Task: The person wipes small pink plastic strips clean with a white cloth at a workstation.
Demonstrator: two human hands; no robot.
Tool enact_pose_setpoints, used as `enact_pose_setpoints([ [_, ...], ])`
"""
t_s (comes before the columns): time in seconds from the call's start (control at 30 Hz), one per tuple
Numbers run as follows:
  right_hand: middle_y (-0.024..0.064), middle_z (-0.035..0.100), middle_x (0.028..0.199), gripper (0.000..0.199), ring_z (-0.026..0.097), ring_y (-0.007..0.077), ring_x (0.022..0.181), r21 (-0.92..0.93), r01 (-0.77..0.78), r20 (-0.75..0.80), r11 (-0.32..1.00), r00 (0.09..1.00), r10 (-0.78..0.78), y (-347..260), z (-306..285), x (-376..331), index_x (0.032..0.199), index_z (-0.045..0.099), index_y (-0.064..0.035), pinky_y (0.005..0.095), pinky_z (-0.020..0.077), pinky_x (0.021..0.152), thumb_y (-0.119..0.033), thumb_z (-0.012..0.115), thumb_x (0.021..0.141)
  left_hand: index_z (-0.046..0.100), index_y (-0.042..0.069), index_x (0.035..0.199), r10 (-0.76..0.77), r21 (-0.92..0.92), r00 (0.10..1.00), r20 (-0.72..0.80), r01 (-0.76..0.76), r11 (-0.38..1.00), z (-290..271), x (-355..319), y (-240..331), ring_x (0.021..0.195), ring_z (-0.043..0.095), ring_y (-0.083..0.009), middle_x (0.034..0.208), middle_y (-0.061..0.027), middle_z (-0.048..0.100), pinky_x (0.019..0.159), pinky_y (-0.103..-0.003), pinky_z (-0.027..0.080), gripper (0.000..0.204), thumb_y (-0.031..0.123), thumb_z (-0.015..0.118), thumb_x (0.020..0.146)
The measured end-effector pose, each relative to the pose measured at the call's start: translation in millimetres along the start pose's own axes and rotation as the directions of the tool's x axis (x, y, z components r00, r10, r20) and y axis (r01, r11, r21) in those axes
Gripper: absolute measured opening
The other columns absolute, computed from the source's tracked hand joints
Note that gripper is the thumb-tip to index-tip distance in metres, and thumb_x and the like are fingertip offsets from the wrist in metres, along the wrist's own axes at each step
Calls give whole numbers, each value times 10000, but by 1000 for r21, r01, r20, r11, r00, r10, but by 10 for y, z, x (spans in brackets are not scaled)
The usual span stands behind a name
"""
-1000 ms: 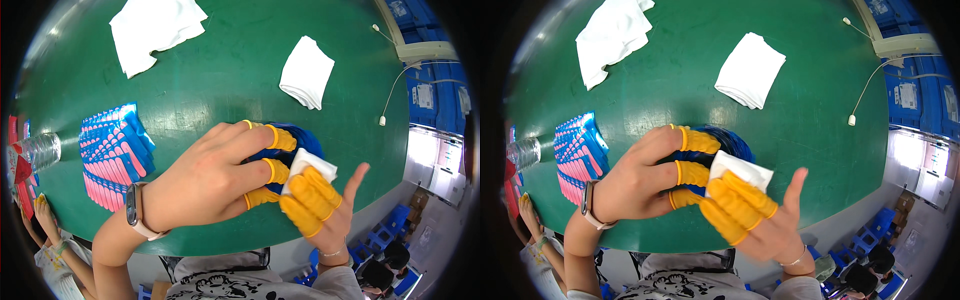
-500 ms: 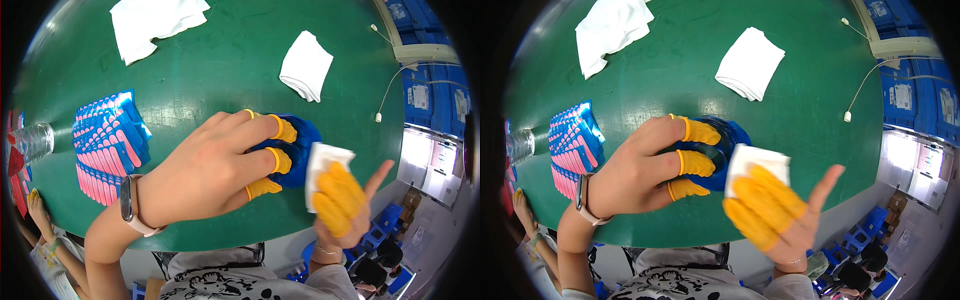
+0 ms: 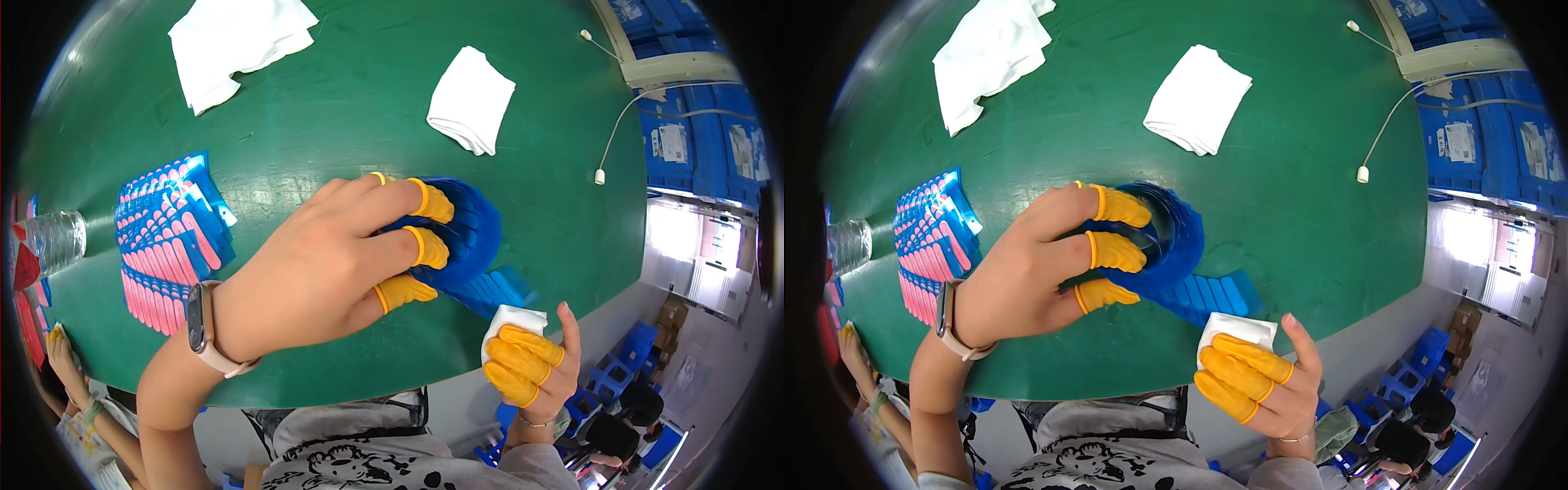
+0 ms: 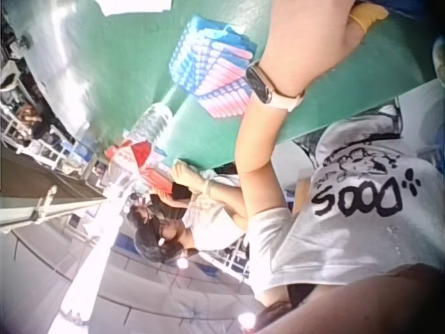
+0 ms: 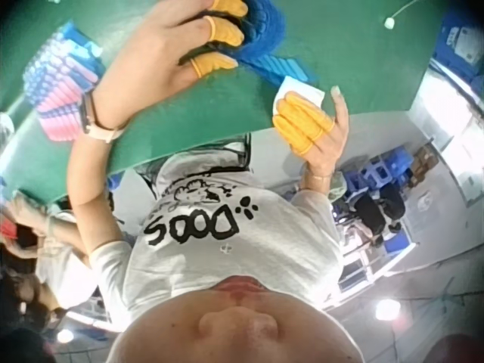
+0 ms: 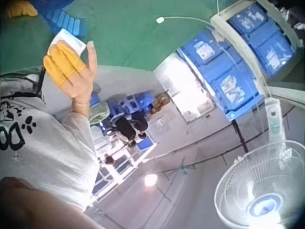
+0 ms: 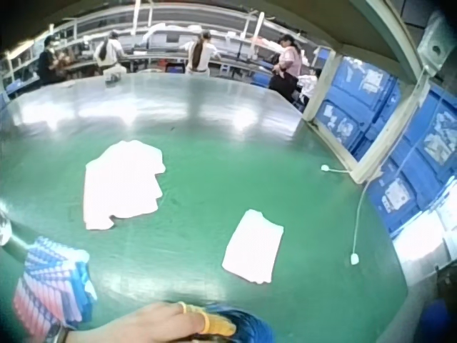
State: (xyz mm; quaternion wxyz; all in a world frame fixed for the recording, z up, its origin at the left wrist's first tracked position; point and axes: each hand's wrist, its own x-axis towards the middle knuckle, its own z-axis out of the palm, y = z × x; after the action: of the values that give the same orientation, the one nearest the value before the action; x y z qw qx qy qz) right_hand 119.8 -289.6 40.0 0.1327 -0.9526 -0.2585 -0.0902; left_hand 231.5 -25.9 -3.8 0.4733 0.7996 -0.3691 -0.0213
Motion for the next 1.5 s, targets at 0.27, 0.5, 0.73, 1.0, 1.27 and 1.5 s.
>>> enact_pose_setpoints([
  [0.27,59,693,779,146,705,287,770,68,-126,-335,990,932,142,-61,102,127,685,591,-87,673,353,1081,-138,682,787,657,59,1009,7,-15,1000,15,-7,1000,46,12,26,996,600,-345,1136,-149,608,844,-420,482,333,173,816,739],
  [0.5,28,728,955,139,715,271,953,106,94,-108,990,991,-82,-35,311,734,803,682,-127,722,274,1105,-2,677,742,652,57,1021,-6,16,1000,-14,6,1000,53,-52,0,977,595,-348,1112,-133,609,822,-415,478,318,180,787,760],
  [0.73,-71,725,945,220,713,182,943,28,32,-18,999,999,-31,-23,140,361,842,700,-251,713,230,1133,-37,695,793,653,66,1006,12,11,1000,10,-12,1000,86,-20,62,879,570,-316,1092,-98,609,774,-393,469,306,174,786,753],
  [1.0,-28,721,896,109,703,217,862,11,-35,-121,999,992,36,118,60,-278,806,674,-209,747,231,1107,-169,603,878,650,58,976,40,14,999,-19,-40,999,82,-9,28,903,571,-314,1081,-112,598,771,-390,475,308,175,806,737],
  [1.27,68,700,856,257,672,173,785,228,-46,-287,973,951,112,39,141,-182,864,665,0,460,432,1083,-238,582,914,653,70,1011,-14,12,1000,20,13,1000,42,9,41,1070,539,-368,1195,-168,559,902,-425,450,352,184,830,729],
  [1.5,13,719,1058,239,686,218,980,779,119,-152,616,988,2,-111,400,136,965,748,-132,516,506,1000,-22,683,763,650,62,1030,-36,195,995,93,17,981,-54,71,216,1252,456,-449,1274,-198,518,1003,-499,407,359,106,815,713],
])
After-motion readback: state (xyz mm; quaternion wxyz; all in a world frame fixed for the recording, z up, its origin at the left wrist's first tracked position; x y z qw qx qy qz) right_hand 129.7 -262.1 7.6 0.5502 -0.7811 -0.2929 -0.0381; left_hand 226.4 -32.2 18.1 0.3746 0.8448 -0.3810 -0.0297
